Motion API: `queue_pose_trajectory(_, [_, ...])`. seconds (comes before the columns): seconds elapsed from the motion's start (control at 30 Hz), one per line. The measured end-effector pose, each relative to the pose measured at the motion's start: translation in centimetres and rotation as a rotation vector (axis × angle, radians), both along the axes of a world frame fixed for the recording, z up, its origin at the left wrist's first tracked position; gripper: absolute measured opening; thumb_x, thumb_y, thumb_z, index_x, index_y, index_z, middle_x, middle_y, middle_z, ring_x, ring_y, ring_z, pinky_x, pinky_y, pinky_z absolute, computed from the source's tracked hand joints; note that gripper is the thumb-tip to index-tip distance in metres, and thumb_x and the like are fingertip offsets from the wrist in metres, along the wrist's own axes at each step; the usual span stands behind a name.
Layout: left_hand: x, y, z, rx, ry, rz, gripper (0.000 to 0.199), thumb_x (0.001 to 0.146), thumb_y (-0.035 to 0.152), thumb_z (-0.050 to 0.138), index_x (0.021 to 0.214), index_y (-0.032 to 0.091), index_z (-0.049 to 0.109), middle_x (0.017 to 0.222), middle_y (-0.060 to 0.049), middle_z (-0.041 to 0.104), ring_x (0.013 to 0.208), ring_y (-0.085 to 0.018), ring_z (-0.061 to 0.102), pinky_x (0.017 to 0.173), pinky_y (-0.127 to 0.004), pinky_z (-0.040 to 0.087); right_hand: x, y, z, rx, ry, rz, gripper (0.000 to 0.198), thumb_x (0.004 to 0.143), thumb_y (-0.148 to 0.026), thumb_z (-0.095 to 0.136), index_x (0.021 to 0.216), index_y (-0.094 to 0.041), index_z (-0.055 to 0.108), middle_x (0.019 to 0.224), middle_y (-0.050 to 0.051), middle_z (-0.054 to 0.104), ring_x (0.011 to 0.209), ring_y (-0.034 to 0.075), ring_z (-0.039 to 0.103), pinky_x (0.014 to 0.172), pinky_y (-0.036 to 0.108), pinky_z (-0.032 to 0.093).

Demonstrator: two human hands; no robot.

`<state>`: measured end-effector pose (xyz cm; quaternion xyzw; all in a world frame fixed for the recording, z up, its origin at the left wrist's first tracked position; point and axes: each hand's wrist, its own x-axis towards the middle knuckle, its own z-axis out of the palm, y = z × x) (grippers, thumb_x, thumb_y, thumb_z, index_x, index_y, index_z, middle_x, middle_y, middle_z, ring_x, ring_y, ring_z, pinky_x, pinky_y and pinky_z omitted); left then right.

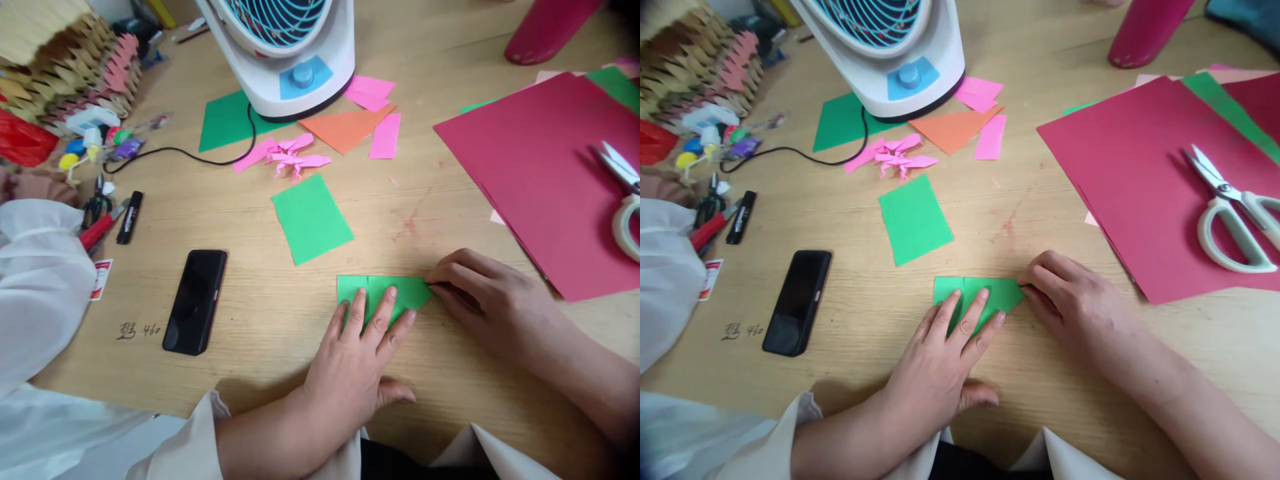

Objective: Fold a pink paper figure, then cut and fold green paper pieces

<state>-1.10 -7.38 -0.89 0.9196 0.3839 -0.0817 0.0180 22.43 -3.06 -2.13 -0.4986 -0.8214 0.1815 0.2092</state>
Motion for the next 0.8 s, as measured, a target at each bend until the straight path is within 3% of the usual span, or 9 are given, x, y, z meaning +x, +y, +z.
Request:
queue_pose_trajectory(0.23, [0.1,-0.1,0.0,0.002,0.019,-0.002,0.097,0.078,0.082,0.043,0.156,0.026,0.026,0.167,-0.003,0.013,0.138,-0.039,0.035,0.105,-0.049,0.042,0.0,0.0,0.0,0.008,-0.001,-0.003,0.014,0.099,-0.024,0.048,0.095,-0.021,0.061,0.093,0.008,0.062,0.079,0.021,0.062,0.069,0.036,0.049])
queue_pose_trajectory(0.53, [0.2,-0.3,-0.2,0.007,0.010,0.022,0.094,0.081,0.081,0.039,0.156,0.025,0.026,0.165,-0.004,0.020,0.141,-0.038,0.033,0.106,-0.049,0.041,0.2,-0.3,-0.2,0.045,0.004,0.037,0.011,0.098,-0.019,0.049,0.101,-0.023,0.060,0.098,0.008,0.059,0.083,0.021,0.060,0.072,0.036,0.049])
queue_pose_trajectory(0.67, [0.3,-0.5,-0.4,0.016,0.010,0.037,0.097,0.080,0.082,0.039,0.156,0.025,0.026,0.165,-0.006,0.021,0.142,-0.037,0.031,0.107,-0.048,0.039,1.1,-1.3,-0.3,0.060,-0.044,0.119,0.028,0.098,-0.017,0.046,0.123,-0.024,0.057,0.108,0.011,0.060,0.095,0.025,0.060,0.080,0.041,0.051])
queue_pose_trajectory(0.8, [0.2,-0.6,-0.5,0.021,0.007,0.039,0.095,0.081,0.082,0.037,0.156,0.024,0.028,0.165,-0.005,0.021,0.143,-0.036,0.031,0.106,-0.047,0.039,2.1,-2.6,-0.6,0.041,-0.148,0.192,0.052,0.099,-0.022,0.041,0.151,-0.024,0.035,0.127,0.016,0.058,0.105,0.033,0.057,0.086,0.051,0.050])
